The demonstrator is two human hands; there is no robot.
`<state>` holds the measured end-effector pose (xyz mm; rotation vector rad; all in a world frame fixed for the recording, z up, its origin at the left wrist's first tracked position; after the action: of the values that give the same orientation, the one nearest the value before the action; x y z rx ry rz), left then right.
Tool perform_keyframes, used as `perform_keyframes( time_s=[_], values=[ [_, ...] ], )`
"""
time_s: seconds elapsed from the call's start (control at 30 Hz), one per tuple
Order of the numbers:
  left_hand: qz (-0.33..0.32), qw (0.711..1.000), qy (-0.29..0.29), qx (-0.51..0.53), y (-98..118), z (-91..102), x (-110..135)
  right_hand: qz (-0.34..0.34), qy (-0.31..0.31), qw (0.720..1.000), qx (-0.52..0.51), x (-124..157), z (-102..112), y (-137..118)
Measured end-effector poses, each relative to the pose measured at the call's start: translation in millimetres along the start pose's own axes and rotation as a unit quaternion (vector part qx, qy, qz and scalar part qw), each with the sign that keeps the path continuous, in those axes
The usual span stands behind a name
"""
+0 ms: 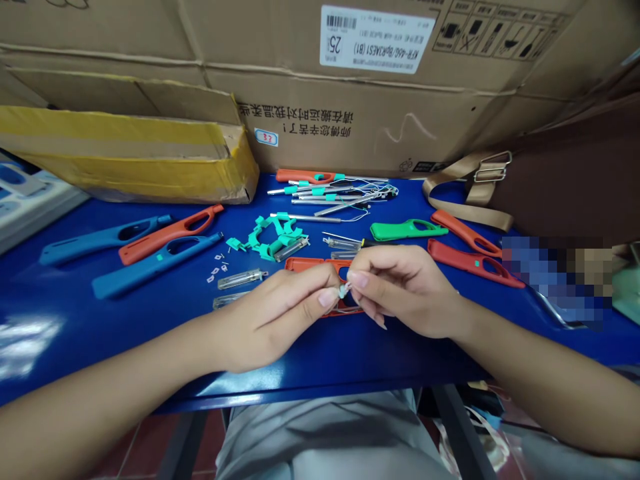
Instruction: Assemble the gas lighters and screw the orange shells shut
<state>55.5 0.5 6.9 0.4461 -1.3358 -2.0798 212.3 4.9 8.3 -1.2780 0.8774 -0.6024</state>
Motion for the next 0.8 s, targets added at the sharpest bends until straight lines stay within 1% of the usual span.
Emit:
perform_keyframes(
  time_s=[0.23,0.57,0.67,0.73,0.8],
  values=[
    [-0.006,1.000,0.006,-0.012,1.9,0.7,-0.4,0.007,-0.007,1.000,-0.005,0.2,-0.5,2.2],
    [-0.003,0.998,0.025,-0.062,4.0,0.7,-0.2,0.019,-0.010,1.000,0.002,-1.5,-1.2,1.5],
    [-0.001,0.995,0.028,-0.099,2.6,3.0,-1.3,0.023,0.003,0.999,0.040,-5.6,4.3,-0.8],
    [-0.005,0.990,0.041,-0.134,2.1,5.9,-2.0,0.010,0.017,0.996,0.085,-8.4,12.2,-2.1],
    [-0.012,0.983,0.057,-0.177,2.2,9.2,-2.4,-0.015,0.009,0.989,0.148,-9.6,19.8,-3.4]
  ],
)
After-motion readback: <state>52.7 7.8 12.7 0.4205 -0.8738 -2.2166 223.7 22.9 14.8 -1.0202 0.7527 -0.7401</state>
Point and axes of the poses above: each hand's wrist, its own x-axis away from the middle knuckle, its own z-axis out of the back of the hand, y = z × x, the point moved 5 cm from there along -x, towards the middle knuckle, and after that the axes turned 10 degrees about z, right-handed, at the moved point
